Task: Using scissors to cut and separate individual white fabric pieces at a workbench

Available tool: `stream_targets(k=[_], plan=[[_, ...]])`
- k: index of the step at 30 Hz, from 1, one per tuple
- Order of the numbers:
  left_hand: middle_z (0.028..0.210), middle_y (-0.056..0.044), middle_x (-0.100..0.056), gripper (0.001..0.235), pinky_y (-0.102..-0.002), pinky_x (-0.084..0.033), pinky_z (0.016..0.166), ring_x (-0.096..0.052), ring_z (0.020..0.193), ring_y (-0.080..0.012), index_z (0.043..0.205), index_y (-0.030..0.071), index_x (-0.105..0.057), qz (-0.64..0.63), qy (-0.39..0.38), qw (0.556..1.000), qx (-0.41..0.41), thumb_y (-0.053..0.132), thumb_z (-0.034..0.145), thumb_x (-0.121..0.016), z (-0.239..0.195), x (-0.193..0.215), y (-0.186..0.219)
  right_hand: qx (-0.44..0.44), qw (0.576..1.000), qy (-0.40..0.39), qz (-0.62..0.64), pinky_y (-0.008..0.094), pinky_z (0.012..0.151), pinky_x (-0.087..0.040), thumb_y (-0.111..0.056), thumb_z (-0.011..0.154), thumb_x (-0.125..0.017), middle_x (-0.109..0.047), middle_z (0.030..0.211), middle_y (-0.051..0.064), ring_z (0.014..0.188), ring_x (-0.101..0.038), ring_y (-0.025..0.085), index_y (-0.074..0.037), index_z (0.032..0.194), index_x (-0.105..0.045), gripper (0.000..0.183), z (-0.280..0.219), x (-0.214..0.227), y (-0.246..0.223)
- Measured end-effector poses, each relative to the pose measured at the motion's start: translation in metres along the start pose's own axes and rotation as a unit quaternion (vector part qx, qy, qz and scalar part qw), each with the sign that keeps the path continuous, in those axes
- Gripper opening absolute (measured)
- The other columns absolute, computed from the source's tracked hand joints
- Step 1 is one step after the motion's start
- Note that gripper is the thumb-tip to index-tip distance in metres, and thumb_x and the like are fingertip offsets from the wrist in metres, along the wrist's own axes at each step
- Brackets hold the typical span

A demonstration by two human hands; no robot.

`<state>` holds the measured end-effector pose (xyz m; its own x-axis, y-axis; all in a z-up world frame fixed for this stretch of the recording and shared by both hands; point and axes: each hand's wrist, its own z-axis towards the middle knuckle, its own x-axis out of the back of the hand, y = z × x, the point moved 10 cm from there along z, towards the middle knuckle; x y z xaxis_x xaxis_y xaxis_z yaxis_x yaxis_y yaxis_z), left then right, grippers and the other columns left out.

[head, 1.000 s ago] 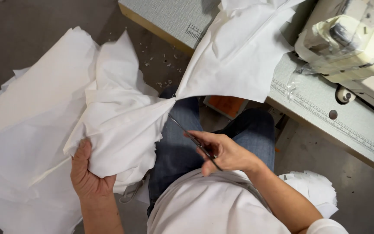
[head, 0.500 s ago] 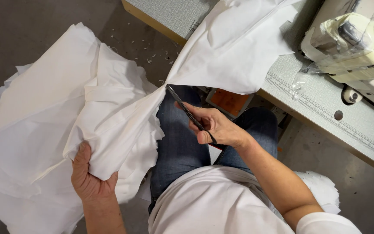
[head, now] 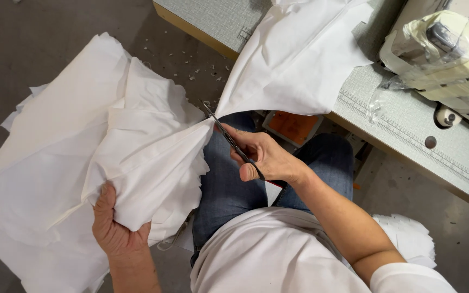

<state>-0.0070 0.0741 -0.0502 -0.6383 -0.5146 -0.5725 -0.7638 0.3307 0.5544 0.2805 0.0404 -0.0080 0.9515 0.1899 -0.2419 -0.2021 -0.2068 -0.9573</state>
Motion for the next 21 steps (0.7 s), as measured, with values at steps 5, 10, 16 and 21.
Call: stream_targets(k=[5,10,16,21], plan=[[0.118,-0.006,-0.076,0.023,-0.047,-0.058,0.107,-0.070,0.120,-0.0235,0.110,0.009,-0.076,-0.007,-0.068,0.998,-0.008,0.009,0.087,-0.078,-0.003,-0.006,0.003,0.022,0.999,0.002,0.041,0.024,0.062,-0.033,-0.064,0.078,-0.078,-0.035,0.086,-0.003,0.074,-0.034,0.012,-0.013,0.162,-0.033,0.109,0.002,-0.003,-0.001],[0.101,0.000,-0.078,0.010,-0.042,-0.062,0.103,-0.074,0.107,-0.0162,0.094,0.012,-0.079,0.005,0.003,1.000,-0.014,0.009,0.084,-0.080,-0.001,0.017,0.004,-0.017,0.998,0.017,0.060,0.021,0.057,-0.027,-0.069,0.070,-0.079,-0.038,0.071,-0.003,0.064,-0.032,0.007,-0.007,0.158,-0.041,0.114,0.002,-0.007,-0.005],[0.101,0.001,-0.076,0.008,-0.039,-0.059,0.107,-0.072,0.109,-0.0177,0.088,0.014,-0.076,0.059,0.035,0.996,-0.056,0.012,0.081,-0.079,-0.012,0.015,0.017,-0.023,0.988,0.059,0.140,0.021,0.042,-0.032,-0.036,0.074,-0.087,-0.056,0.061,0.001,0.050,-0.035,0.009,-0.002,0.157,-0.039,0.102,-0.001,-0.006,0.002],[0.116,-0.015,-0.072,0.024,-0.051,-0.057,0.106,-0.069,0.116,-0.0311,0.113,0.000,-0.069,-0.037,-0.057,0.998,0.006,0.010,0.092,-0.072,-0.027,-0.014,-0.006,0.013,0.999,0.051,-0.010,0.025,0.077,-0.047,-0.042,0.067,-0.087,-0.050,0.094,0.000,0.084,-0.049,0.011,-0.004,0.144,-0.044,0.096,-0.017,-0.036,-0.039]])
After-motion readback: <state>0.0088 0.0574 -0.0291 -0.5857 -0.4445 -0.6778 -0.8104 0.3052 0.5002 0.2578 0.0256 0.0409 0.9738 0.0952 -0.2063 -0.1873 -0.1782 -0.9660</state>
